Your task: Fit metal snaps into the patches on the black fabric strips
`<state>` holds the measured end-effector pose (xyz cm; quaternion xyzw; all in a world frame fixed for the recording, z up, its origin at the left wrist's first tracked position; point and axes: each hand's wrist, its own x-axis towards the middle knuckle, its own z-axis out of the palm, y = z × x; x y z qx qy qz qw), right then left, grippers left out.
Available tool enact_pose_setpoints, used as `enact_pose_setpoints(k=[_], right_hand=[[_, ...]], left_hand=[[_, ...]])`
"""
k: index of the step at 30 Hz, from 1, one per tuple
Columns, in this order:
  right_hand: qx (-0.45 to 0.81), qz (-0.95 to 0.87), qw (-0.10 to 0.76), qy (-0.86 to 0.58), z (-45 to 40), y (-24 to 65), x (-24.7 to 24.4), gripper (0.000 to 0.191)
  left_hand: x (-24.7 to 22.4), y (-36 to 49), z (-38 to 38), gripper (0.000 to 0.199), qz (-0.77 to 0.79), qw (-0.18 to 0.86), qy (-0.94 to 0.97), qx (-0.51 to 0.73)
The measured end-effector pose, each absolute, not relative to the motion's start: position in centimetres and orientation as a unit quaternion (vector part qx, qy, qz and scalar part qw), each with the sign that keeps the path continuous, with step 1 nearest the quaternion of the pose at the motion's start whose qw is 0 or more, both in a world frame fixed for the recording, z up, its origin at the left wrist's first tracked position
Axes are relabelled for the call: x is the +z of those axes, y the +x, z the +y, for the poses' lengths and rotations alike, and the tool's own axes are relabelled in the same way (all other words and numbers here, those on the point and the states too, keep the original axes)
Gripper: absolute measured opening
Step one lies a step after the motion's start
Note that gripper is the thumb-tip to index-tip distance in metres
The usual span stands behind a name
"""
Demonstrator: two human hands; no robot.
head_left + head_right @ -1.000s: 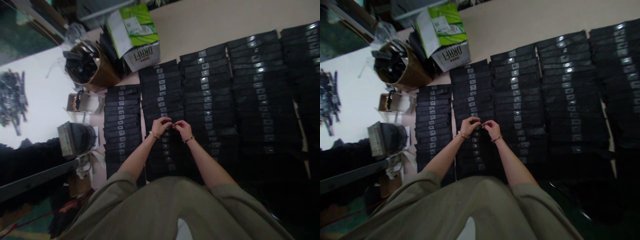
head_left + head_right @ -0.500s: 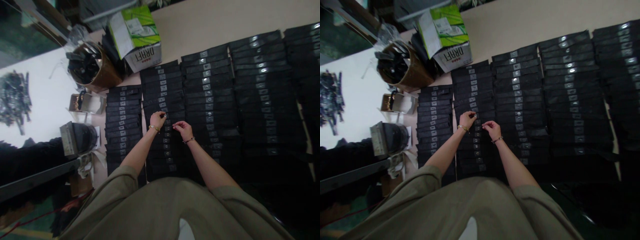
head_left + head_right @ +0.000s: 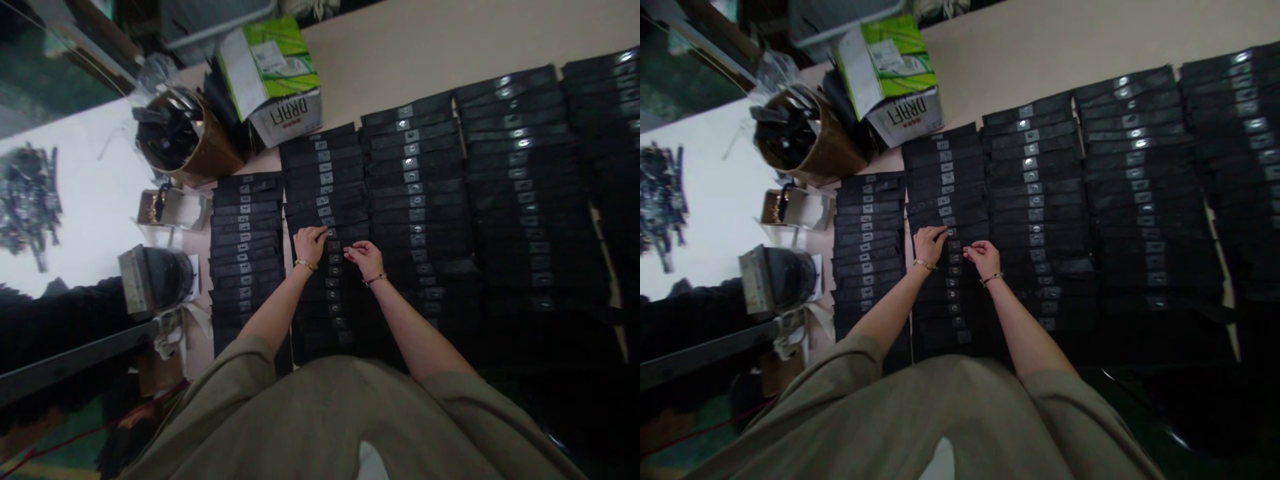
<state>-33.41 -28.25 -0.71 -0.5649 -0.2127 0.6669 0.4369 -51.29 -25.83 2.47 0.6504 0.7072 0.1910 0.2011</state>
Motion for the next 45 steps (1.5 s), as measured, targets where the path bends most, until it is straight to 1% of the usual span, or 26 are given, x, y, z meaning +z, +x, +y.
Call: enact_pose_setpoints(k=[4, 7, 10, 11, 13, 15, 17, 19, 21, 24, 26, 31, 38, 45], right_hand=[[0.663, -0.222, 0.432, -0.570, -28.3, -33.4, -0.4, 0.050], [0.659, -0.230, 0.421, -0.579, -28.2, -33.4, 0.1, 0.049], [0.642, -0.257, 0.401, -0.600, -28.0, -33.4, 0.5, 0.048], [0.637, -0.259, 0.397, -0.607, -28.0, -33.4, 0.5, 0.048], [0.634, -0.250, 0.393, -0.616, -27.9, -33.3, 0.5, 0.048], [0.637, -0.243, 0.391, -0.619, -27.9, -33.3, 0.5, 0.047], [0.638, -0.242, 0.393, -0.617, -27.9, -33.2, 0.4, 0.048], [0.637, -0.237, 0.404, -0.612, -28.0, -33.2, 0.2, 0.048], [0.641, -0.225, 0.422, -0.600, -28.0, -33.1, 0.1, 0.048], [0.654, -0.209, 0.437, -0.581, -28.1, -33.1, -0.1, 0.045], [0.661, -0.208, 0.435, -0.575, -28.1, -33.0, -0.2, 0.043], [0.665, -0.223, 0.424, -0.573, -28.1, -32.8, -0.5, 0.039], [0.665, -0.225, 0.425, -0.571, -28.1, -32.9, -0.3, 0.037], [0.661, -0.221, 0.428, -0.576, -28.2, -33.0, 0.3, 0.033]], left_hand=[[1.9, -51.4, -24.6, 0.016, 0.700, 0.229, 0.657, 0.163], [2.6, -50.8, -24.2, 0.014, 0.714, 0.205, 0.657, 0.131], [3.9, -50.0, -24.5, 0.021, 0.706, 0.171, 0.676, 0.122], [4.3, -49.9, -24.8, 0.025, 0.678, 0.177, 0.702, 0.125], [4.8, -49.6, -25.6, 0.029, 0.584, 0.223, 0.771, 0.120], [4.8, -49.4, -26.4, 0.028, 0.504, 0.267, 0.815, 0.097], [4.5, -49.2, -26.9, 0.025, 0.491, 0.272, 0.823, 0.086], [4.1, -49.2, -26.8, 0.025, 0.511, 0.260, 0.813, 0.098], [3.7, -49.3, -26.1, 0.023, 0.566, 0.245, 0.775, 0.135], [3.0, -49.9, -24.0, 0.019, 0.702, 0.213, 0.651, 0.195], [2.6, -50.2, -22.6, 0.019, 0.752, 0.211, 0.590, 0.205], [1.9, -50.3, -21.2, 0.020, 0.767, 0.226, 0.568, 0.193], [2.2, -50.0, -21.3, 0.026, 0.777, 0.235, 0.557, 0.175], [2.3, -50.1, -21.4, 0.027, 0.774, 0.227, 0.562, 0.185]])
